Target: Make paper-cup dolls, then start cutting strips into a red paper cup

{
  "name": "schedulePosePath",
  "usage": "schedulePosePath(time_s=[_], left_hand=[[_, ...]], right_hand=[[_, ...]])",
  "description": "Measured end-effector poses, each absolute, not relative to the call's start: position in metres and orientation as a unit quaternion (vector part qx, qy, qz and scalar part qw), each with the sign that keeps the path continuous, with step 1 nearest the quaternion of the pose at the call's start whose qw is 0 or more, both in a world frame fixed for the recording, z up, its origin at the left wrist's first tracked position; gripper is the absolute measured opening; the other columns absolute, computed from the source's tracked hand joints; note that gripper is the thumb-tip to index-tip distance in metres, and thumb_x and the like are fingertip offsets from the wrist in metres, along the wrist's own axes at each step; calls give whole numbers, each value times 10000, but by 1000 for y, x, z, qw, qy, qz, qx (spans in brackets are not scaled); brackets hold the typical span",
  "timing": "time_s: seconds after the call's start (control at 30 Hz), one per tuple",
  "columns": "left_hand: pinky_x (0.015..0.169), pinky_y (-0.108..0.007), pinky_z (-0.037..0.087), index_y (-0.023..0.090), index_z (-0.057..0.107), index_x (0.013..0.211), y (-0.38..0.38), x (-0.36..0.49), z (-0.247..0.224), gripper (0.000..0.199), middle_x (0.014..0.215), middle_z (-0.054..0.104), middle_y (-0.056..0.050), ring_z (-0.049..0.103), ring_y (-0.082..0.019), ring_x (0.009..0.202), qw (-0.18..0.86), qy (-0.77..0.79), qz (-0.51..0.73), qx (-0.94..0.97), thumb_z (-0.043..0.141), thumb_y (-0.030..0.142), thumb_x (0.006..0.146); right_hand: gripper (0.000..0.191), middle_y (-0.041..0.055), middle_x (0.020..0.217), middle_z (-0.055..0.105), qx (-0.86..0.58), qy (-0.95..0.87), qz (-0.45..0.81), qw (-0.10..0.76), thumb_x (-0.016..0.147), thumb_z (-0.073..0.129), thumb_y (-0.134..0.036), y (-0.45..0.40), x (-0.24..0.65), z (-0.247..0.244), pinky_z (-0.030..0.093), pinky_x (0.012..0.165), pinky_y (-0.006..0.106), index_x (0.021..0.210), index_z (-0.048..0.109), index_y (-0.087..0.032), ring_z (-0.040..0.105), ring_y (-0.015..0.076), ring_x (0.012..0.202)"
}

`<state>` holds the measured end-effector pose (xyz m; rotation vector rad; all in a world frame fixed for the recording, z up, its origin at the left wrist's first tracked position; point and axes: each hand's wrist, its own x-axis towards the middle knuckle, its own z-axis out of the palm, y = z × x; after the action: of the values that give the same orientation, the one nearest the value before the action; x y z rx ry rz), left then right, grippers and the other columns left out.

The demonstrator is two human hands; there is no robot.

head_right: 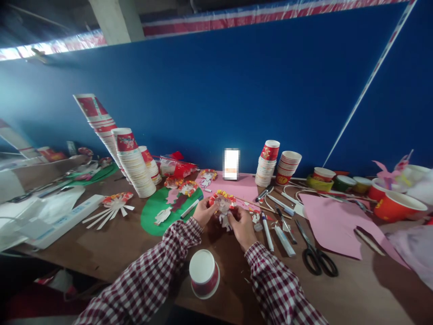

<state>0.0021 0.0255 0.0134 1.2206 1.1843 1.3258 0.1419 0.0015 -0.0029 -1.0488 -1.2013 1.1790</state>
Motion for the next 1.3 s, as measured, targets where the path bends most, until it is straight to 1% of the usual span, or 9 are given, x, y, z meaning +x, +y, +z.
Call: schedulePosePath(time_s=[0.17,0.27,0.4,0.57,0.9,1.1,1.3], left_hand=[[372,-177,379,123,572,631,30,0,9,298,460,513,43,445,-60,370,498,481,547,471,703,390,616],[354,-166,355,123,560,606,33,0,5,315,446,501,48,424,-48,358,518,478,552,446,724,391,583],[369,-171,375,117,582,660,35,0,1,295,486,531,38,449,-54,381,530,469,556,436,727,359,572],[391,-190,401,113,594,701,34,1,2,318,524,552,29,473,-67,408,543,470,552,424,740,353,551],[482,-222,446,110,589,750,35,3,-4,338,596,598,-2,537,-92,484,562,428,574,414,740,349,567],[471,-217,439,115,581,732,36,2,-5,327,560,584,10,524,-86,463,559,436,575,408,745,335,555],[494,-222,456,112,591,735,36,3,-6,312,582,601,-1,543,-92,484,558,436,575,409,735,335,569]], right_hand=[[313,81,889,699,-449,-526,469,549,677,670,-350,1,142,-1,511,771,365,917,612,-158,650,230,830],[300,84,906,697,-451,-529,463,549,690,658,-337,1,142,-1,512,776,364,927,608,-160,653,227,831],[275,81,901,699,-449,-522,477,546,695,645,-310,0,142,0,525,738,353,927,604,-168,661,224,803],[271,75,862,701,-449,-517,482,547,684,642,-297,-1,141,4,531,699,339,916,603,-163,662,222,781],[259,88,889,705,-447,-509,482,555,683,629,-259,-1,141,4,532,721,344,921,600,-163,670,225,798],[253,88,886,706,-446,-511,481,555,680,631,-253,0,142,4,532,712,340,915,601,-164,670,223,791],[274,82,889,706,-443,-509,486,555,679,635,-268,-1,142,6,531,737,339,929,596,-162,671,217,804]])
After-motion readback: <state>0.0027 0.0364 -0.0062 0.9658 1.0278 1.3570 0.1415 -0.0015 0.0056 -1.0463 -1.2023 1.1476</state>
